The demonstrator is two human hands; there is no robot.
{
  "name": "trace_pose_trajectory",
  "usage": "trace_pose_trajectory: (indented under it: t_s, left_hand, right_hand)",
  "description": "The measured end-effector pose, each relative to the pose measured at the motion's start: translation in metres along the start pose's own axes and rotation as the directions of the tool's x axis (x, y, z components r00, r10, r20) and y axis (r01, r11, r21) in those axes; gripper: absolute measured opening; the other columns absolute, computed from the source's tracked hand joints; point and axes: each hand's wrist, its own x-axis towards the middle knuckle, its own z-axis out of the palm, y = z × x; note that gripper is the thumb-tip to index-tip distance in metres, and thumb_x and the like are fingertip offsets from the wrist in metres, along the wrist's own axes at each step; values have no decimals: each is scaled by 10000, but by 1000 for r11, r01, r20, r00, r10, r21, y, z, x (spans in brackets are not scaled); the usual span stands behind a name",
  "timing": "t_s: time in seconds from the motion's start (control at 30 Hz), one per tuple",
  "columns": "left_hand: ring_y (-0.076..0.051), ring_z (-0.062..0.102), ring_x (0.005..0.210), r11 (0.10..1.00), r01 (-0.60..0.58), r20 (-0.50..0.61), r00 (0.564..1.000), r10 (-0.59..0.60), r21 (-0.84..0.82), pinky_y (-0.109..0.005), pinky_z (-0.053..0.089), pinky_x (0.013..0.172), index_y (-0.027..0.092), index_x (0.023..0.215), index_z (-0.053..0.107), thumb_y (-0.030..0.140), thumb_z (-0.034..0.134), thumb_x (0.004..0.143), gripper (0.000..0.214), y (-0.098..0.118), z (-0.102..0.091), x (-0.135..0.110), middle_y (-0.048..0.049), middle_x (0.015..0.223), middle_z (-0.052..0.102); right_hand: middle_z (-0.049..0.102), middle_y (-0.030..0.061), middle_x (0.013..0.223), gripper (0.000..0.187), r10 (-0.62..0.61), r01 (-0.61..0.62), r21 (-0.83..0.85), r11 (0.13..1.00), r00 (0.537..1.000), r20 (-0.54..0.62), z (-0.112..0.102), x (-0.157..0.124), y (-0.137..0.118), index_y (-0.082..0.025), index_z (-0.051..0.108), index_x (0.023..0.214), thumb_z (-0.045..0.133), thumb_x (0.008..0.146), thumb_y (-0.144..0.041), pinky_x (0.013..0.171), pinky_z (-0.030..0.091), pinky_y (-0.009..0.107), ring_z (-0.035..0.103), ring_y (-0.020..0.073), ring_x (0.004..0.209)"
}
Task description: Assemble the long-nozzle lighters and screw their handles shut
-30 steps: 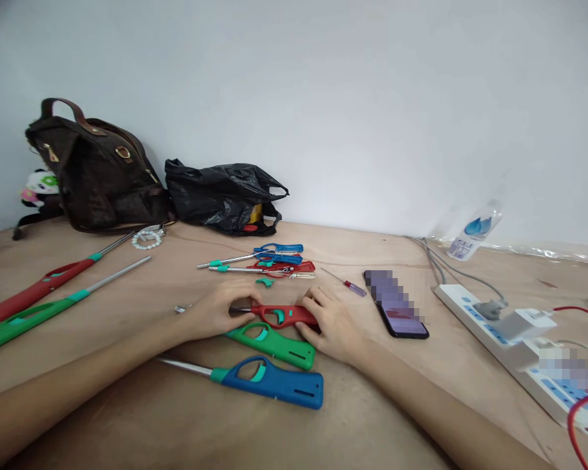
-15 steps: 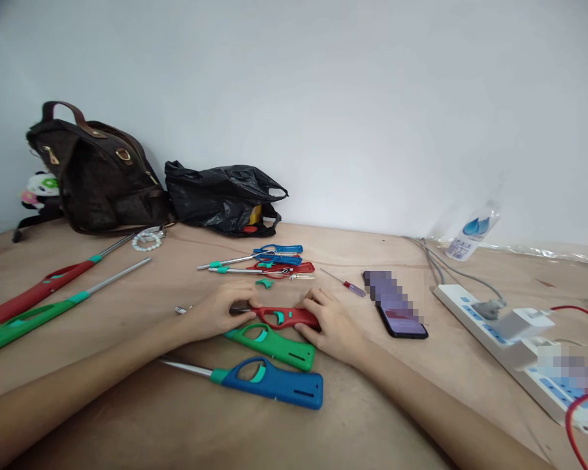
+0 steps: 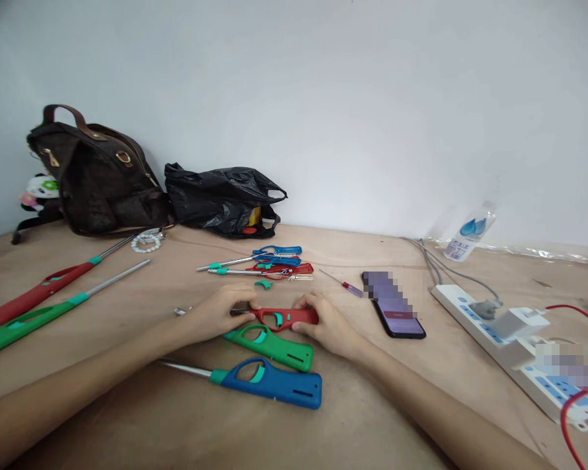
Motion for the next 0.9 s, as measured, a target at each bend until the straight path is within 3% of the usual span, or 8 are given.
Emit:
trace_pose_trajectory:
  t_s: [0.13, 0.27, 0.4, 0.57, 0.73, 0.9]
  left_hand:
    - [-158, 557, 716, 999, 11, -5, 1000, -12, -30, -233, 383, 633, 158, 759, 594, 92, 600, 791, 74, 0, -2, 0, 9, 757, 604]
    - [-181, 578, 841, 998, 17, -47, 999, -20, -53, -273, 432, 738, 171, 861, 613, 59, 589, 784, 139, 6, -3, -1, -10, 875, 636]
    - [-189, 566, 905, 1000, 14, -55, 998, -16, -23, -310, 449, 806, 187, 995, 629, 32, 573, 783, 269, 15, -1, -1, -35, 965, 602]
    - [-198, 560, 888, 997, -61, -59, 996, 64, 57, -315, 455, 788, 167, 940, 636, 169, 577, 871, 91, 20, -3, -1, -50, 944, 574]
    - [-212, 554, 842, 950, -132, -102, 981, 167, 282, -324, 448, 744, 140, 889, 608, 224, 471, 954, 174, 18, -5, -2, -66, 891, 587]
    - [-216, 537, 834, 896, -184, -155, 952, 265, 403, -324, 444, 736, 132, 905, 612, 240, 371, 998, 280, 20, -4, -4, -77, 870, 576]
  right_hand:
    - [628, 33, 939, 120, 14, -14, 43, 999, 1000, -11, -1, -1, -4, -187, 566, 904, 606, 792, -204, 744, 449, 316, 581, 184, 845]
    - [610, 3, 842, 190, 2, -1, 13, 1000, 995, -95, 1, -3, -5, -200, 525, 889, 610, 737, -124, 676, 439, 288, 571, 170, 760]
    - [610, 10, 831, 211, -137, 111, -137, 984, 971, -197, 2, -6, -9, -205, 525, 852, 577, 713, -55, 669, 422, 285, 560, 180, 769]
    - [623, 26, 838, 183, -294, 236, -233, 943, 920, -258, 3, -8, -16, -199, 529, 841, 564, 754, -42, 674, 425, 278, 554, 180, 782]
    - [665, 36, 872, 162, -335, 260, -282, 923, 906, -260, 3, -9, -17, -194, 581, 925, 629, 794, -112, 690, 446, 285, 586, 186, 789]
    - [693, 75, 946, 159, -286, 216, -363, 906, 946, -152, 2, -10, -13, -185, 609, 1033, 562, 889, -231, 711, 460, 304, 625, 212, 841]
